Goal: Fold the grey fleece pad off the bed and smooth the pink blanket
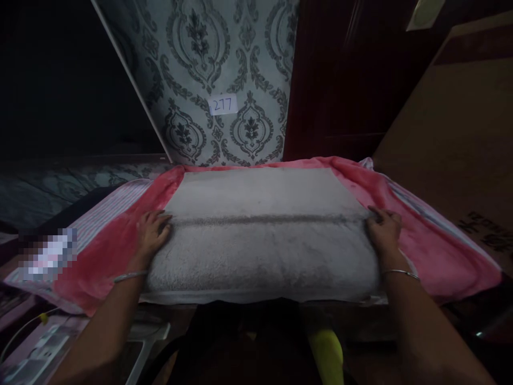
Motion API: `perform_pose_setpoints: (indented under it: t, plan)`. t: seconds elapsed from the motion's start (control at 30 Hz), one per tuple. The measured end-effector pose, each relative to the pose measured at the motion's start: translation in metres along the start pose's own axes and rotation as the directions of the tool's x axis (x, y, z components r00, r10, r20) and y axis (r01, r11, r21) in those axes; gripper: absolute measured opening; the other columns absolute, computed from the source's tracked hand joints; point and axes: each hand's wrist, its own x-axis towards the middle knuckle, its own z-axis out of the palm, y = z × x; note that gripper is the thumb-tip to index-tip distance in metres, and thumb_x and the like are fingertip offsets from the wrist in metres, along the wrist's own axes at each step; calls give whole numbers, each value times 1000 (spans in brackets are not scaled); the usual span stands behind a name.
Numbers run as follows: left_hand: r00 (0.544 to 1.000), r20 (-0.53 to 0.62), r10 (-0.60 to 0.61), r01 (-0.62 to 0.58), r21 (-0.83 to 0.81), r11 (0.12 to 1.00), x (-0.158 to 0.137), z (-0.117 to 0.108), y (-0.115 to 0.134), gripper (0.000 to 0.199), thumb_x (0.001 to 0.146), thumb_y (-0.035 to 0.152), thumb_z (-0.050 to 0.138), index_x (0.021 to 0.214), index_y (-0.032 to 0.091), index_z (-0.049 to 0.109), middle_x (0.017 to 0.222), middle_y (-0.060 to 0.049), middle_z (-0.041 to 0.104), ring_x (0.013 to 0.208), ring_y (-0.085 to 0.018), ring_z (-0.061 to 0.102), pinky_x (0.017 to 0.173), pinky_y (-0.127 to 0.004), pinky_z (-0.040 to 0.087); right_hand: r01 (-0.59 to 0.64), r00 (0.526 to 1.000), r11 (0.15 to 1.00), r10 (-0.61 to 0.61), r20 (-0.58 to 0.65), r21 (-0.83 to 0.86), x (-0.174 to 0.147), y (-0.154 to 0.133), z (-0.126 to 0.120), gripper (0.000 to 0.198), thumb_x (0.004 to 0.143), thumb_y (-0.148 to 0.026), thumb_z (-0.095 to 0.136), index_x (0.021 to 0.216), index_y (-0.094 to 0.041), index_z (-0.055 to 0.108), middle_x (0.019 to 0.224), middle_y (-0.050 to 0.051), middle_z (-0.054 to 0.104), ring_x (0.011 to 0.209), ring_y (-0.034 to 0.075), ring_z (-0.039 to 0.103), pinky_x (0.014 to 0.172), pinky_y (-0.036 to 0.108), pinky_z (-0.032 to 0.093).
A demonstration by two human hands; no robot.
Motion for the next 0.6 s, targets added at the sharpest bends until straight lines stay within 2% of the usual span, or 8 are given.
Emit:
perform_pose_setpoints:
  t: [0.1, 0.23, 0.43, 0.6]
  plan:
    - [988, 85, 128, -135, 82, 987, -4, -1, 5, 39, 91, 35, 54, 123, 23, 73, 135, -12, 67, 133, -34, 49, 110, -51, 37, 176, 983, 967, -165, 75, -183, -4, 3, 0, 50, 80, -29, 56, 122, -13, 76, 138, 20, 59, 127, 37, 49, 108, 54, 40]
    - [987, 73, 140, -148, 117, 982, -2, 4, 2, 41, 94, 34, 48, 122, 20, 74, 129, -16, 70, 128, -35, 53, 106, -52, 38, 341, 937, 906, -304, 174, -252, -10, -6, 0, 45, 85, -25, 53, 125, -19, 73, 138, 14, 62, 130, 34, 47, 107, 53, 42]
    - [981, 65, 182, -189, 133, 973, 7, 13, -7, 36, 95, 31, 44, 101, 21, 79, 116, -15, 75, 115, -35, 59, 95, -50, 42, 345, 932, 919, -312, 184, -190, -5, -10, 9, 34, 87, -24, 49, 105, -20, 78, 117, 13, 73, 117, 31, 56, 100, 50, 45]
    - [977, 42, 208, -212, 151, 966, 9, 11, -7, 35, 94, 27, 42, 96, 21, 77, 110, -14, 77, 104, -33, 63, 90, -48, 42, 277, 955, 945, -251, 159, -174, -6, -7, 13, 31, 88, -23, 48, 98, -18, 77, 104, 15, 74, 108, 31, 59, 95, 47, 47]
